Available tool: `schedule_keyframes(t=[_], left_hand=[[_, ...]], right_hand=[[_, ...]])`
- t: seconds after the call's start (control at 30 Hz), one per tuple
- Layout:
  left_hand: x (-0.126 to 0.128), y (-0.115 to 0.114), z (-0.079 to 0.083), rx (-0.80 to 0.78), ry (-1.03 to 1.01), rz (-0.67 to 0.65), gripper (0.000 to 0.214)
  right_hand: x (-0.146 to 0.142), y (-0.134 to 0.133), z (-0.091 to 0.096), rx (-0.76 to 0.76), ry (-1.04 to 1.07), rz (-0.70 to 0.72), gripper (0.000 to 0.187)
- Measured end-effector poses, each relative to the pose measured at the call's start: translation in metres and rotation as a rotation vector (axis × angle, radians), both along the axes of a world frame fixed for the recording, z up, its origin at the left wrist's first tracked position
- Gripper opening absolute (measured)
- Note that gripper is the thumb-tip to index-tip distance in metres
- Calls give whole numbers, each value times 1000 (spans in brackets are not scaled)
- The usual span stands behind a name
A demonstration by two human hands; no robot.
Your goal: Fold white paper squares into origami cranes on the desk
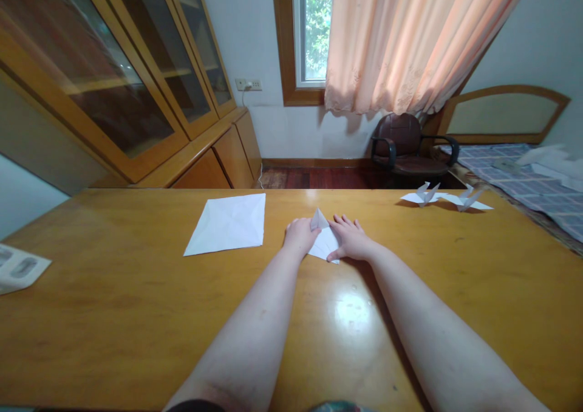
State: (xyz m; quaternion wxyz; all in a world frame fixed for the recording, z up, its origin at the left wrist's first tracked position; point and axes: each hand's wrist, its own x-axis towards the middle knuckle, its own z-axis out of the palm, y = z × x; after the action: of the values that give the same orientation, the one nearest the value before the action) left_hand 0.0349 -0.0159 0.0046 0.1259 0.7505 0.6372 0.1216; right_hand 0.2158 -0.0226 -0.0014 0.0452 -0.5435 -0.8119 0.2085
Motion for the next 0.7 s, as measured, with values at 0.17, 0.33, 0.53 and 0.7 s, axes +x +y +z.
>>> schedule_keyframes(t=[0.17, 0.33, 0.53, 0.7], left_hand=[[-1, 0, 0, 0, 3, -3, 27], [-1, 0, 0, 6, -11, -7, 27], [-2, 0, 2, -31, -28, 13, 28], [-4, 1, 2, -24, -27, 73, 27]], right_hand=[[2, -1, 4, -23, 12, 37, 124], [5, -2, 5, -46, 9, 84, 132], [2, -1, 2, 8, 61, 10, 80], [2, 4, -2, 69, 118, -54, 57]])
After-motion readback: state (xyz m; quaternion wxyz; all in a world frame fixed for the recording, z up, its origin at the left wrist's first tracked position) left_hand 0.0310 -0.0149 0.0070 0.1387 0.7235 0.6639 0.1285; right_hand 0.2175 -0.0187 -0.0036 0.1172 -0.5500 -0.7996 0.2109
